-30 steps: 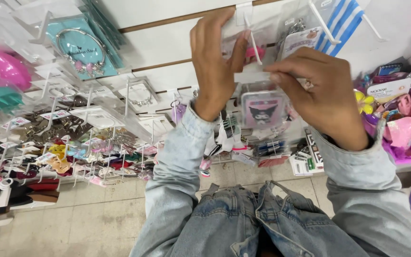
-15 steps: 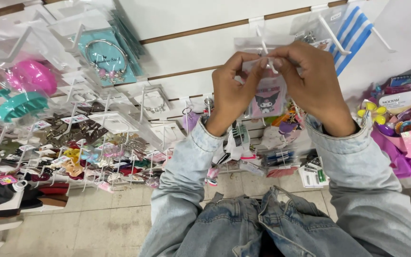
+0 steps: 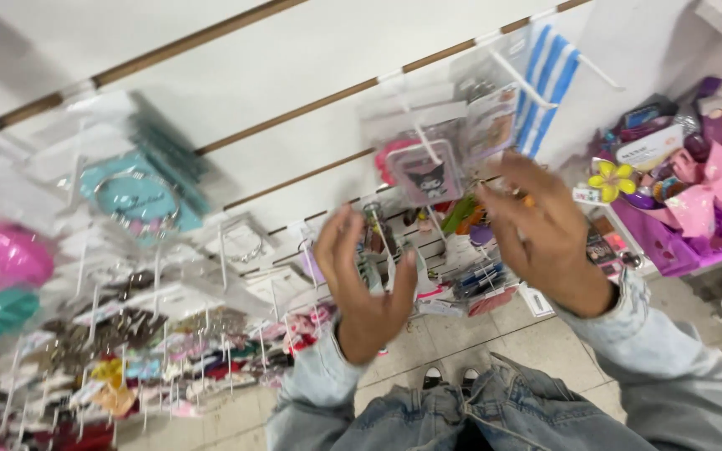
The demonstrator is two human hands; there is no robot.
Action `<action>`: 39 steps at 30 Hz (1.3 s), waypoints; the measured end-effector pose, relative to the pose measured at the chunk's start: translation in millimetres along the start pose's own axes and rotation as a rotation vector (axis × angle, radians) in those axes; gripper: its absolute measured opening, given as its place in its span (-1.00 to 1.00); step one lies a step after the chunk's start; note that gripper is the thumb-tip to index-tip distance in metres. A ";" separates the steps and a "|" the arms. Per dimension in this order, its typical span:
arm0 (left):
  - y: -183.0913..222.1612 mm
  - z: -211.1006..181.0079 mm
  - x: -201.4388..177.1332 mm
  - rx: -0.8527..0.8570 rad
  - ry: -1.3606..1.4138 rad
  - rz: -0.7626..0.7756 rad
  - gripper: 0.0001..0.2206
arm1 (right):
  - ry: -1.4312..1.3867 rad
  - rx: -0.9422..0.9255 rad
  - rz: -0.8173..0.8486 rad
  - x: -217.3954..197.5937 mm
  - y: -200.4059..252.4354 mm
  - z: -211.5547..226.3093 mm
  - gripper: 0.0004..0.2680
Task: Organizing and hanging various accessories, keychains, and hats on a store display wall.
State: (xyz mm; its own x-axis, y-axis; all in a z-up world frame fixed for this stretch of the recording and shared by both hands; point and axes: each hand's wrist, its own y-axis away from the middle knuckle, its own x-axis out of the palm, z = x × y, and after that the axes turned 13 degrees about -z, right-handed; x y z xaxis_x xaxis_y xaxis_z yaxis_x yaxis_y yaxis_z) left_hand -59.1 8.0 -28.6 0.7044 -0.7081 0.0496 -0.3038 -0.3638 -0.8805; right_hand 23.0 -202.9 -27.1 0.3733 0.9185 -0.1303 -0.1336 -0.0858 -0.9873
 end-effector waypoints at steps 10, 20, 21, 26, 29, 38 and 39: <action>119.6 -56.0 83.7 0.167 0.245 0.820 -0.43 | 0.729 0.632 0.456 -164.9 110.7 95.9 -0.52; 284.0 -253.0 174.7 0.443 0.543 1.342 -0.29 | 1.215 1.053 0.412 -408.1 190.4 217.5 -0.45; 299.1 -279.0 182.9 0.458 0.583 1.357 -0.29 | 1.253 1.079 0.402 -433.9 194.5 229.4 -0.45; 370.2 -407.9 217.0 0.531 0.759 1.419 -0.28 | 1.416 1.197 0.349 -556.6 213.2 290.9 -0.45; 416.3 -481.8 237.4 0.593 0.861 1.473 -0.27 | 1.502 1.289 0.292 -621.3 231.6 328.4 -0.46; 572.7 -731.2 308.9 0.877 1.252 1.653 -0.26 | 1.794 1.632 -0.023 -818.0 292.0 414.3 -0.46; 586.2 -770.8 322.2 0.923 1.311 1.652 -0.25 | 1.843 1.656 -0.077 -847.2 291.2 421.0 -0.46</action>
State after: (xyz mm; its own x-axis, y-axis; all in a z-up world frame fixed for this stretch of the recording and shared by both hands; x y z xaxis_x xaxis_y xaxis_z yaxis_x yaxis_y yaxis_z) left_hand -504.8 -899.9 -165.5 -0.5236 -0.0157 -0.8518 0.5596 0.7476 -0.3577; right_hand -718.6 -843.6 -166.1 0.3416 -0.2565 -0.9042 -0.0277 0.9589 -0.2825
